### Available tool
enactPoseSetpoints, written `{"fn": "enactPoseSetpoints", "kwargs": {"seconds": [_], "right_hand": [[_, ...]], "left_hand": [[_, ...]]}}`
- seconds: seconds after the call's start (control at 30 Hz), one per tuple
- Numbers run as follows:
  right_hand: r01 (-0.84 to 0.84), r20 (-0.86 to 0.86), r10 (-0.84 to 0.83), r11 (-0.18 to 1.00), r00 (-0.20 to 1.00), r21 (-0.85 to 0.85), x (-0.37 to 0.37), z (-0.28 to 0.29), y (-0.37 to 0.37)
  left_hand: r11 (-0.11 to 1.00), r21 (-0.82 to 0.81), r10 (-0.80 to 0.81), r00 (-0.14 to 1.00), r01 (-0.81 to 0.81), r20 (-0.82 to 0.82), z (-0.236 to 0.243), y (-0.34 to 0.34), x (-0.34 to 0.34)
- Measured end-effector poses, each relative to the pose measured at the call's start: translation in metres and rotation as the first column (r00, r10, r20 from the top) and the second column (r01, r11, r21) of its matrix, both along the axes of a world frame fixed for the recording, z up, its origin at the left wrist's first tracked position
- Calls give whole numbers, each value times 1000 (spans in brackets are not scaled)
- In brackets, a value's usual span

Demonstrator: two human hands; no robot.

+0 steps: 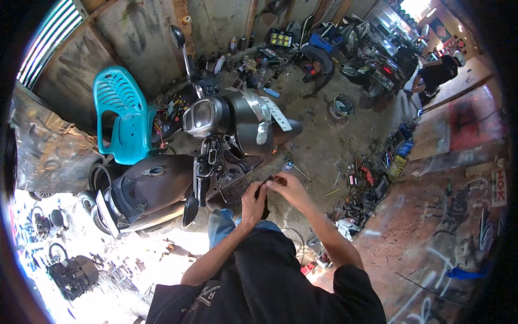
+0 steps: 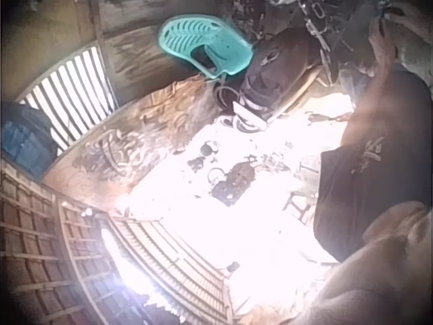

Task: Repairing or adjusting the wiring harness on the handlebars of a motorcycle scooter.

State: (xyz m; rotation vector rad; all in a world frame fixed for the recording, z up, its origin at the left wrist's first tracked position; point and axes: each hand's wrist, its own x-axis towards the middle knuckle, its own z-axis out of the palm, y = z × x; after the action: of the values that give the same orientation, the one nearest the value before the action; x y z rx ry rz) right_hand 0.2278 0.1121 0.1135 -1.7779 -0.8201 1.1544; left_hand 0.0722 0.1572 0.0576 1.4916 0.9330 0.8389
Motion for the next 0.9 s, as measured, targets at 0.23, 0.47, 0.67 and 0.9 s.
{"fn": "enactPoseSetpoints", "kwargs": {"seconds": [0.23, 0.47, 0.67, 0.9], "right_hand": [[86, 152, -98, 993, 984, 82, -53, 15, 67], [110, 283, -198, 948, 938, 299, -108, 6, 143], [-144, 743, -152, 937, 652, 317, -120, -23, 156], [-175, 880, 72, 984, 469, 12, -141, 1, 145]], "left_hand": [[945, -318, -116, 987, 75, -111, 17, 37, -61], [882, -465, 68, 997, -77, -38, -34, 56, -105], [969, -51, 236, 967, -242, -94, -10, 79, -101], [992, -88, 89, 993, -95, -71, 22, 87, -117]]}}
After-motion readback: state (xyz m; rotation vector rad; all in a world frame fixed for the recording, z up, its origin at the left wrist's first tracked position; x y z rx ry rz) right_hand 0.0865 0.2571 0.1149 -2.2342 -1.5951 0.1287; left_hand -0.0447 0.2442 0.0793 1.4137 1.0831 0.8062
